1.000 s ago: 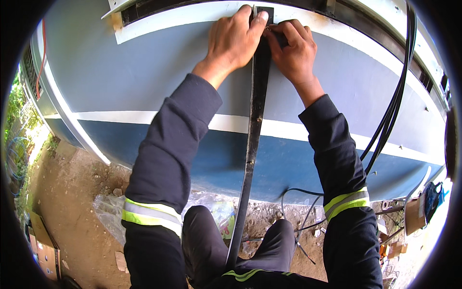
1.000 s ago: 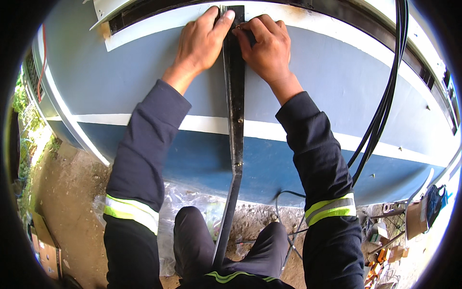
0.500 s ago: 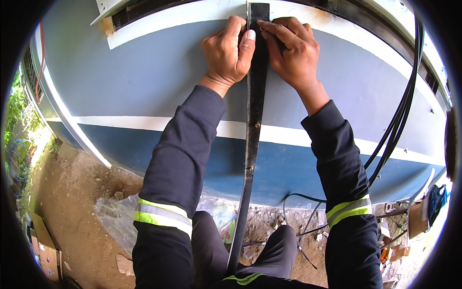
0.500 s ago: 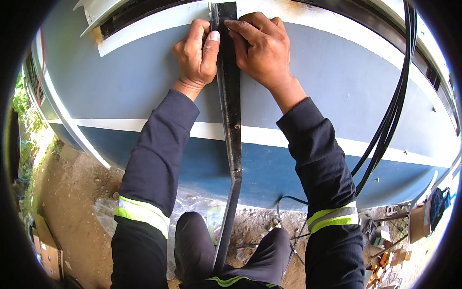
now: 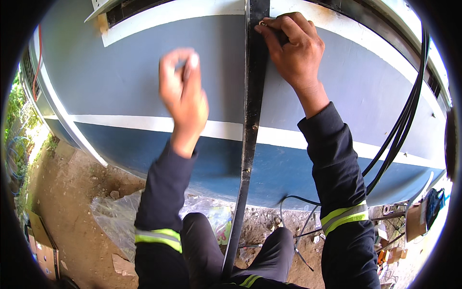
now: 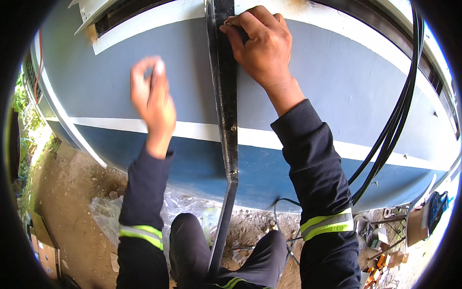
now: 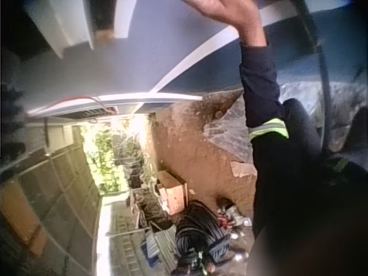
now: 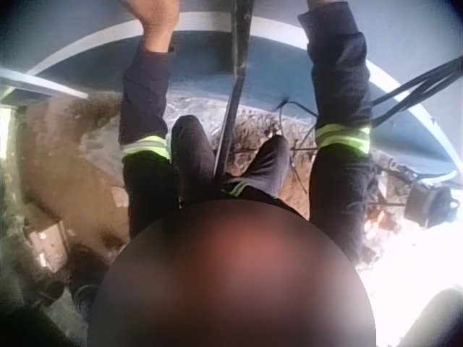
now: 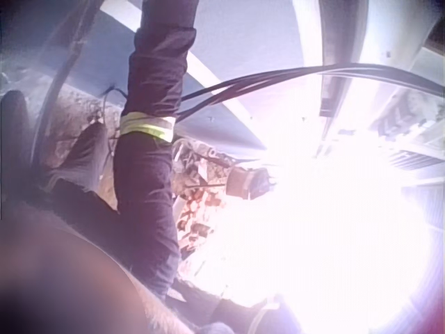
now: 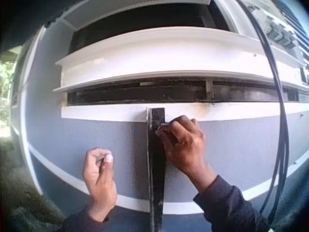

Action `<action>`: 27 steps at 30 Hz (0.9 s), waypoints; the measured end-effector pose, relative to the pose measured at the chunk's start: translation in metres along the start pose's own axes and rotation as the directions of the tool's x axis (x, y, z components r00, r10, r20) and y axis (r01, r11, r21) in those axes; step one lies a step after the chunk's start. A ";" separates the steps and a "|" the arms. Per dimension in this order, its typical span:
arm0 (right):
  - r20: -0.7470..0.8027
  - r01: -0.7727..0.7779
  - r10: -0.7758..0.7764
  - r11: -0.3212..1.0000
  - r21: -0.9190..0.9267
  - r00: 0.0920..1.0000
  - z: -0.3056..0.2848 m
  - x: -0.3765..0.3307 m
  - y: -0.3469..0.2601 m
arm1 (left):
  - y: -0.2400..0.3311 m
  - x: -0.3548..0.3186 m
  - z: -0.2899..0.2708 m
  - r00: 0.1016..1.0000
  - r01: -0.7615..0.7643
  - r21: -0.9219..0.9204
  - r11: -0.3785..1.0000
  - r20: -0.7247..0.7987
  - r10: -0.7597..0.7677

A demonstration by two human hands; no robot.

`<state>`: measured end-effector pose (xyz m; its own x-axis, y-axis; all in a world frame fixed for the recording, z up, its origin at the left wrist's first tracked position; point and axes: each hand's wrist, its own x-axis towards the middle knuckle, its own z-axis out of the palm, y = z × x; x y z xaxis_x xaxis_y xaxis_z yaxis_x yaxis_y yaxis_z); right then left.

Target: The person positions a black metal trim piece against the side of a blue and white boat hull and secures it with screws. They repeatedly adjust the trim's position and insert screws by hand into pre-drilled holes along the trim's length.

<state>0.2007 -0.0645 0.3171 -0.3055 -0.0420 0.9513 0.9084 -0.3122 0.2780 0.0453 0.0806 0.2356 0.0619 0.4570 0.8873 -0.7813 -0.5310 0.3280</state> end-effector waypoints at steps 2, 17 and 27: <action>-0.020 0.008 -0.007 0.999 0.036 1.000 0.001 0.001 0.000 | 0.010 -0.057 -0.039 0.997 0.069 0.301 0.951 0.001 -0.072; -0.005 0.081 -0.081 0.995 0.062 0.997 0.002 0.001 0.002 | 0.130 -0.351 -0.151 0.478 0.590 0.779 0.213 -0.124 -0.870; 0.043 0.018 -0.017 1.000 -0.015 0.999 -0.003 0.002 -0.005 | 0.138 -0.391 -0.146 0.401 0.306 0.942 0.141 0.007 -0.916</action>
<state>0.1950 -0.0657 0.3175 -0.3089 0.0040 0.9511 0.8985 -0.3268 0.2932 -0.1769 -0.0673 -0.1131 0.7447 0.6649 0.0578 0.4936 -0.6069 0.6229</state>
